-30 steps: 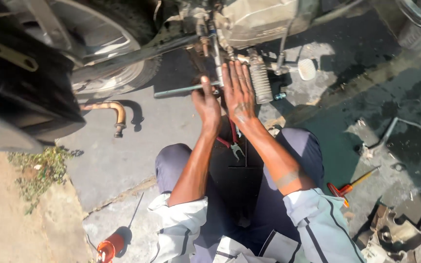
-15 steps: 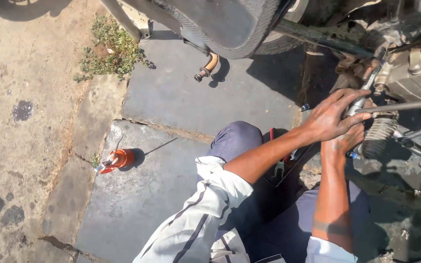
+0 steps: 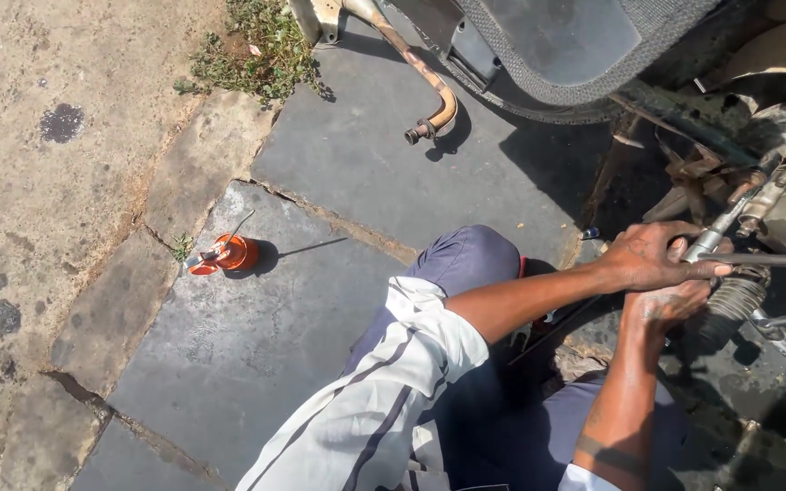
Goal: Repairing and maintaining a motorcycle engine using a socket wrench and pliers.
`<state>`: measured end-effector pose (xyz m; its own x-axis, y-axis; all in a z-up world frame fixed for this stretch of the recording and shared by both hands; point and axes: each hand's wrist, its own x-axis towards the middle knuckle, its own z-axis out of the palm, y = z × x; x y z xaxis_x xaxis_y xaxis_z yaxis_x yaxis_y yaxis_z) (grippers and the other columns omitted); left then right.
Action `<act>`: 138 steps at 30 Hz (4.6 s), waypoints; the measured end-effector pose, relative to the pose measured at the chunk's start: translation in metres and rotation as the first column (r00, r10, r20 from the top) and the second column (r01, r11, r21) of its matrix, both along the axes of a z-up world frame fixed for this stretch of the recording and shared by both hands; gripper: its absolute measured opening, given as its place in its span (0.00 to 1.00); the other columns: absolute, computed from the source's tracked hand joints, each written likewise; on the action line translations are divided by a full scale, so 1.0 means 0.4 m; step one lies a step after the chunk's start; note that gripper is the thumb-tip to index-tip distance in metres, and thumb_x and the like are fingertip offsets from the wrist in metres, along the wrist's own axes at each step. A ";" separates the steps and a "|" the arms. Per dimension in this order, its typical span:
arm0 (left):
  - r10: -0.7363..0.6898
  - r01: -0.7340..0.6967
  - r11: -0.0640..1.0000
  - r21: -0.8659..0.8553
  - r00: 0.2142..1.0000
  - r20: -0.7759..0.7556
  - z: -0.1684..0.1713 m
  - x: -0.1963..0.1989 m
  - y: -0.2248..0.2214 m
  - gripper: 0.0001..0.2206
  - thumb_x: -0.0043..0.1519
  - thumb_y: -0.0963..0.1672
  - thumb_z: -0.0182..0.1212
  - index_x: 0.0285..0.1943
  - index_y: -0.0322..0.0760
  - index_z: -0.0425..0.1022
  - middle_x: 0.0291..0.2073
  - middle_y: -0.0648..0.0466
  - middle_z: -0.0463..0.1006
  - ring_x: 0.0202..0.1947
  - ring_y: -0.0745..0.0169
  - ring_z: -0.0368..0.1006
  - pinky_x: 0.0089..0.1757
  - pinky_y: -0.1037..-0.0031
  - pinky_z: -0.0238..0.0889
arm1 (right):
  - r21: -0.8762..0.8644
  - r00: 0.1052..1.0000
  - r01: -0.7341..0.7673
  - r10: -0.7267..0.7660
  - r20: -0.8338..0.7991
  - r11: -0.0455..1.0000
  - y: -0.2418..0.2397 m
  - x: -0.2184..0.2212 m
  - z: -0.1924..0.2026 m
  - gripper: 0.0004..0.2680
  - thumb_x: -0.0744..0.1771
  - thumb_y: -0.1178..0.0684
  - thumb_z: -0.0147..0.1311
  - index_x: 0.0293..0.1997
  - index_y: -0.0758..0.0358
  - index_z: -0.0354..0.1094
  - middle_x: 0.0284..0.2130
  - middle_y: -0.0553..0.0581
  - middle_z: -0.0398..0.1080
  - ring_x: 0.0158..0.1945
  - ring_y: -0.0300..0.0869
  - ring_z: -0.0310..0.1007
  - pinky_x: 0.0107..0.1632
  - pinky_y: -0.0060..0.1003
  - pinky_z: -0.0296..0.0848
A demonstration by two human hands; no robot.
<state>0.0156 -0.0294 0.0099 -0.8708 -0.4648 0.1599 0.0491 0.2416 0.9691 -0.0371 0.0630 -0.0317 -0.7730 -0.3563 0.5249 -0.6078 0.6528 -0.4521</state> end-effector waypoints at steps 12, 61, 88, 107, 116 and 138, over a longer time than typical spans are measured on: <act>-0.016 0.019 0.991 0.135 1.000 -0.020 0.042 0.014 0.041 0.36 0.56 0.63 0.57 0.61 0.35 0.79 0.38 0.40 0.85 0.41 0.48 0.84 0.42 0.58 0.77 | 0.075 0.987 0.103 -0.111 0.118 0.992 0.040 -0.018 -0.003 0.15 0.73 0.45 0.55 0.41 0.72 0.68 0.29 0.62 0.70 0.30 0.55 0.75 0.32 0.51 0.71; 0.406 0.058 -0.152 0.987 0.914 0.009 0.004 -0.035 -0.103 0.23 0.68 0.55 0.52 0.24 0.40 0.58 0.16 0.55 0.59 0.19 0.59 0.59 0.36 0.59 0.68 | -0.810 0.227 0.469 0.838 0.496 0.352 -0.001 0.035 0.125 0.18 0.69 0.39 0.55 0.54 0.67 0.67 0.24 0.50 0.64 0.19 0.31 0.59 0.21 0.26 0.57; 0.374 0.162 -0.038 0.986 0.917 -0.137 -0.018 -0.053 -0.193 0.13 0.65 0.45 0.61 0.28 0.46 0.65 0.12 0.61 0.43 0.14 0.67 0.38 0.24 0.72 0.44 | -0.096 0.968 0.014 -0.037 -0.249 0.995 0.168 0.020 0.118 0.20 0.68 0.57 0.67 0.65 0.70 0.63 0.57 0.69 0.63 0.60 0.59 0.63 0.59 0.56 0.68; 0.479 0.287 -0.082 0.954 0.851 -0.215 0.038 -0.048 -0.034 0.23 0.70 0.52 0.53 0.22 0.43 0.57 0.16 0.57 0.54 0.22 0.60 0.55 0.37 0.65 0.61 | 0.069 0.976 -0.149 0.158 -0.148 0.986 0.028 0.033 0.145 0.12 0.64 0.66 0.57 0.54 0.76 0.69 0.47 0.70 0.73 0.59 0.58 0.71 0.70 0.57 0.61; 0.420 0.522 -0.209 0.827 0.812 -0.407 -0.099 -0.096 -0.040 0.25 0.70 0.53 0.44 0.21 0.38 0.60 0.17 0.51 0.61 0.25 0.54 0.61 0.42 0.61 0.64 | 0.142 0.937 -0.135 0.173 -0.303 0.981 0.020 0.020 0.269 0.24 0.59 0.63 0.58 0.64 0.68 0.68 0.34 0.59 0.68 0.42 0.51 0.65 0.53 0.52 0.60; -0.015 -0.043 0.983 0.177 0.950 0.313 0.041 0.030 -0.113 0.31 0.71 0.58 0.45 0.62 0.28 0.77 0.51 0.39 0.81 0.54 0.51 0.76 0.53 0.63 0.66 | -0.270 0.999 -0.048 0.043 -0.022 0.962 -0.060 0.044 0.271 0.23 0.62 0.63 0.58 0.66 0.68 0.62 0.51 0.71 0.63 0.53 0.62 0.69 0.54 0.56 0.70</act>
<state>0.0278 -0.0744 0.0261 -0.8566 -0.4734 -0.2053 -0.2643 0.0609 0.9625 -0.0197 0.0388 0.0766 -0.7503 -0.2339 0.6183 -0.6424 0.4787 -0.5985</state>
